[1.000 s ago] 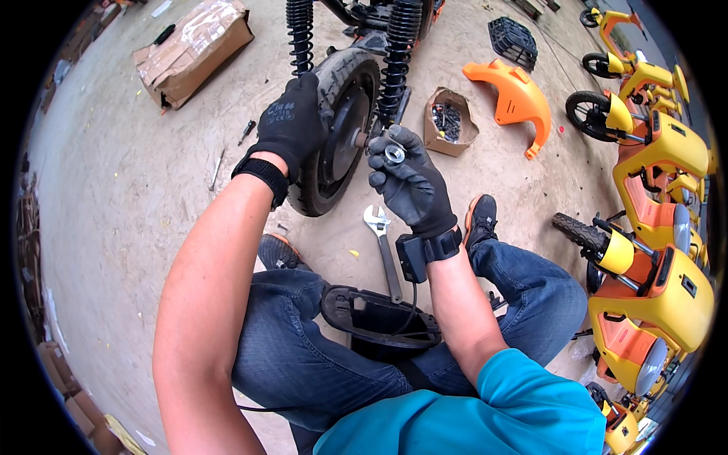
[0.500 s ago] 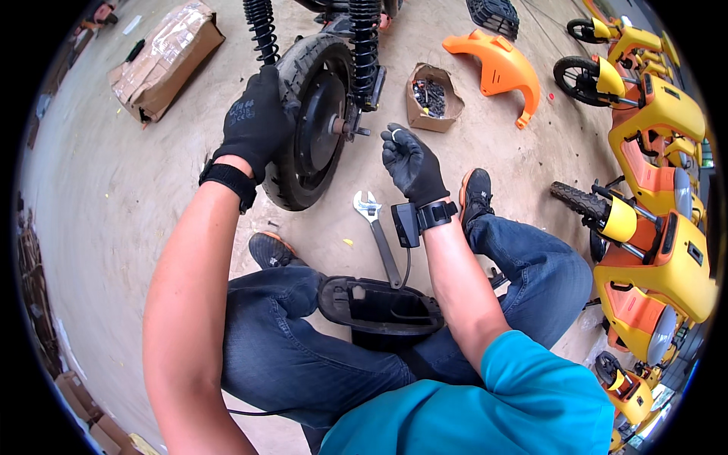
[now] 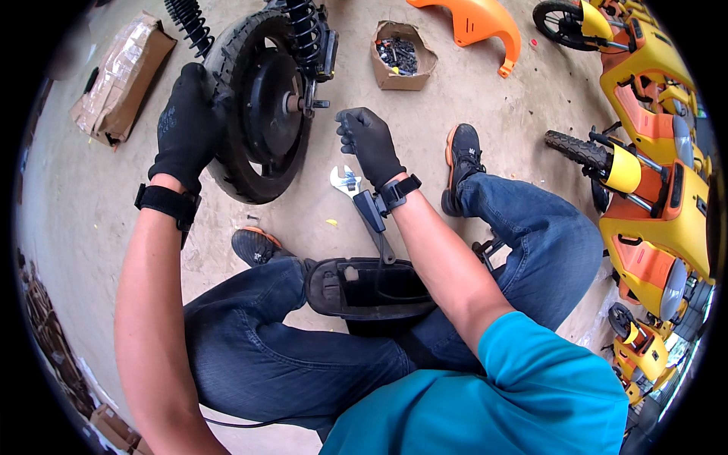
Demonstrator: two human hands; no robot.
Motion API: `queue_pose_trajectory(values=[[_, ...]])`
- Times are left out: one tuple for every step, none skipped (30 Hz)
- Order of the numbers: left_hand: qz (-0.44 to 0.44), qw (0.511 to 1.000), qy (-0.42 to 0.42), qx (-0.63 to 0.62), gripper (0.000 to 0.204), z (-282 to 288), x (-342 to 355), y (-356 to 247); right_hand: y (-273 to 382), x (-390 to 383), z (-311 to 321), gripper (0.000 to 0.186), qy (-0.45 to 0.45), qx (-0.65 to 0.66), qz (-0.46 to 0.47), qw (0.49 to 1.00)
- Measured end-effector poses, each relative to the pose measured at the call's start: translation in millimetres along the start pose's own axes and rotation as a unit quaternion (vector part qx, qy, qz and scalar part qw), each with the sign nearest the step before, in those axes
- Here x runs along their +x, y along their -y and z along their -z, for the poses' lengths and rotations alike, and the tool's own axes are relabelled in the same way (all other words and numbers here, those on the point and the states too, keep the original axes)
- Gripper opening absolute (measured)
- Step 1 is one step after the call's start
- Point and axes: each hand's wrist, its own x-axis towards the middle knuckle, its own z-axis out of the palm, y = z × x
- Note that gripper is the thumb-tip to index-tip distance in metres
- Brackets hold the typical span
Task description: The person removes a nut from the rear wheel axle of a motorcycle using a wrench and a socket tool, then holds the removed nut.
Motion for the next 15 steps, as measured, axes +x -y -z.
queue_pose_trajectory(values=[[-0.003, 1.0, -0.001, 0.0, 0.04, -1, 0, 1, 0, -1, -2, 0.023, -0.001, -0.055, 0.026, 0.998], [-0.008, 1.0, -0.004, 0.0, 0.04, -2, 0, 2, 1, 0, -4, 0.025, -0.001, -0.11, 0.054, 0.992], [-0.013, 1.0, -0.007, 0.001, 0.04, -3, 1, 4, -3, 2, -6, 0.031, -0.007, -0.159, 0.106, 0.982], [-0.017, 1.0, -0.01, 0.001, 0.041, -4, 0, 5, -4, 2, -7, 0.034, 0.0, -0.206, 0.135, 0.969], [-0.015, 1.0, -0.014, 0.001, 0.041, -4, 0, 5, -3, 3, -8, 0.039, 0.008, -0.252, 0.164, 0.954], [-0.014, 1.0, -0.018, 0.001, 0.041, -4, -1, 4, -3, 4, -10, 0.043, 0.017, -0.298, 0.193, 0.935], [-0.012, 1.0, -0.021, 0.001, 0.041, -4, -2, 4, -3, 5, -11, 0.046, 0.026, -0.344, 0.182, 0.921], [-0.016, 1.0, -0.024, 0.003, 0.042, -4, -1, 4, -3, 6, -12, 0.049, 0.034, -0.39, 0.171, 0.904], [-0.021, 0.999, -0.027, 0.005, 0.042, -6, -1, 5, -2, 7, -11, 0.053, 0.041, -0.435, 0.16, 0.885], [-0.026, 0.999, -0.03, 0.006, 0.042, -6, 0, 4, -4, 8, -11, 0.054, 0.049, -0.465, 0.167, 0.868], [-0.018, 0.999, -0.024, 0.011, 0.042, -5, -1, 3, -7, 9, -11, 0.055, 0.059, -0.494, 0.174, 0.85], [-0.01, 1.0, -0.018, 0.015, 0.042, -3, 0, 0, -9, 9, -11, 0.056, 0.068, -0.523, 0.18, 0.83], [-0.003, 1.0, -0.013, 0.019, 0.042, -2, 0, -3, -11, 10, -11, 0.056, 0.073, -0.522, 0.173, 0.832], [0.0, 1.0, -0.008, 0.018, 0.043, -3, 0, -1, -11, 10, -12, 0.056, 0.078, -0.523, 0.166, 0.833], [0.002, 1.0, -0.003, 0.017, 0.043, -3, 0, 3, -10, 10, -13, 0.056, 0.082, -0.523, 0.16, 0.833]])
